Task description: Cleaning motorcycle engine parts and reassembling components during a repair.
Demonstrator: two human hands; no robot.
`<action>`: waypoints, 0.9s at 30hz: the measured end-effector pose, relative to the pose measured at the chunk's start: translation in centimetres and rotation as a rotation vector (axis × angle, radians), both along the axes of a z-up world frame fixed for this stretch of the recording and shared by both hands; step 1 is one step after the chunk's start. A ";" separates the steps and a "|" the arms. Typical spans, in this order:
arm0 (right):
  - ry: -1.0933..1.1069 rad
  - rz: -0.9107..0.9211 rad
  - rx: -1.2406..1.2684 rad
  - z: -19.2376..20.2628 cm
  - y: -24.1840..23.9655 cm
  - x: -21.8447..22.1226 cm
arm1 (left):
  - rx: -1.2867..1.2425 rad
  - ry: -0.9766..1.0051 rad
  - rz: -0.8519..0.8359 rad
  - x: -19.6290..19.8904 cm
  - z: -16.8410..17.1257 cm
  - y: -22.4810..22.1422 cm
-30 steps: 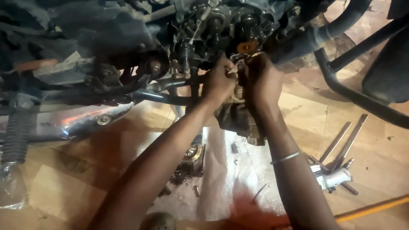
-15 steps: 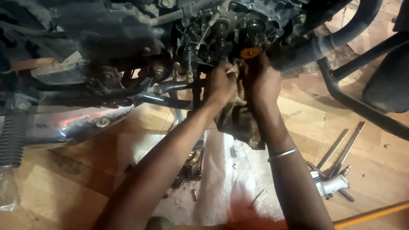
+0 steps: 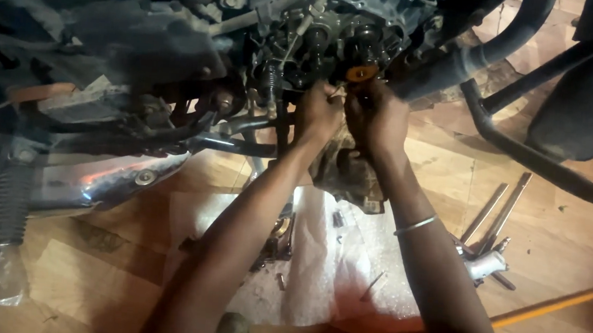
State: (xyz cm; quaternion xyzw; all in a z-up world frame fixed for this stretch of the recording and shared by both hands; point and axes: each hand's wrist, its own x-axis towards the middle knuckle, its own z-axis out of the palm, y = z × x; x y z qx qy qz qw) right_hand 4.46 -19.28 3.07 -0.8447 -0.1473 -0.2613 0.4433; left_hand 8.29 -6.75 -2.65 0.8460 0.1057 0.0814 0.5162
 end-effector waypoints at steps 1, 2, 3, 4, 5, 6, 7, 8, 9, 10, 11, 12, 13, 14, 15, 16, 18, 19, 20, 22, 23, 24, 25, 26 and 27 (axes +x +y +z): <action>-0.015 -0.006 -0.039 -0.3 -0.1 0.3 | 0.007 -0.038 0.014 0.6 -1.0 0.0; -0.027 -0.014 -0.079 -0.7 -0.3 0.3 | 0.014 -0.073 0.026 0.9 -2.0 -0.1; -0.021 -0.014 -0.078 -1.0 -0.4 0.2 | 0.015 -0.067 0.026 1.3 -3.4 0.0; -0.047 -0.005 -0.122 -1.2 -0.5 0.1 | 0.002 -0.134 0.028 1.8 -4.7 -0.1; -0.072 0.005 -0.167 -1.4 -0.7 0.1 | -0.012 -0.202 0.029 2.4 -6.0 -0.1; -0.072 0.000 -0.162 -1.4 -0.8 -0.6 | -0.008 -0.201 0.024 2.1 -5.6 0.0; -0.066 0.041 -0.294 -1.3 -0.8 -1.3 | -0.009 -0.202 0.011 1.8 -5.1 0.0; -0.061 0.086 -0.429 -1.3 -0.8 -2.0 | -0.012 -0.204 0.002 1.5 -4.8 0.1; -0.061 0.086 -0.427 -1.5 -0.6 -2.0 | -0.011 -0.204 0.001 1.3 -3.8 0.1; -0.068 -0.026 -0.601 -1.9 -0.4 -2.3 | -0.020 -0.164 0.009 0.9 -3.0 0.0; -0.076 -0.138 -0.775 -2.2 -0.3 -2.5 | -0.030 -0.125 0.016 0.4 -2.2 0.0; -0.071 -0.136 -0.773 -1.6 -0.1 -2.7 | -0.027 -0.120 0.016 0.5 -2.7 0.2; 0.076 -0.066 -0.699 -0.9 0.1 -2.9 | -0.050 -0.140 0.002 0.6 -3.2 0.4; 0.217 0.000 -0.623 -0.1 0.2 -2.9 | -0.074 -0.165 -0.015 0.9 -3.5 0.4; 0.218 -0.001 -0.621 0.4 0.3 -3.0 | -0.073 -0.165 -0.018 1.6 -4.8 0.5; 0.221 -0.012 -0.676 0.8 0.5 -3.1 | -0.079 -0.259 -0.014 2.3 -6.1 0.5; 0.225 -0.021 -0.735 0.7 1.1 -3.0 | -0.089 -0.353 -0.008 3.2 -7.1 0.6; 0.160 -0.067 -0.776 0.1 1.6 -2.9 | -0.063 -0.393 0.011 3.3 -6.7 0.7; 0.100 -0.109 -0.816 -0.6 2.1 -3.1 | -0.036 -0.426 0.032 3.0 -6.5 0.8; 0.136 -0.135 -0.856 -1.3 2.5 -3.3 | -0.025 -0.405 -0.015 2.2 -6.4 1.4; 0.165 -0.167 -0.894 -1.3 2.7 -3.3 | -0.013 -0.393 -0.065 2.0 -6.0 1.6; 0.147 -0.180 -0.887 0.0 2.5 -3.4 | -0.009 -0.414 -0.070 3.7 -8.3 2.0; 0.186 -0.129 -0.794 1.3 2.2 -3.4 | 0.050 -0.389 -0.133 5.6 -10.5 2.5; 0.243 -0.066 -0.708 2.0 1.9 -4.2 | 0.103 -0.342 -0.193 6.4 -13.6 2.8; 0.245 -0.067 -0.708 1.2 1.0 -4.2 | 0.102 -0.340 -0.195 6.5 -13.8 3.2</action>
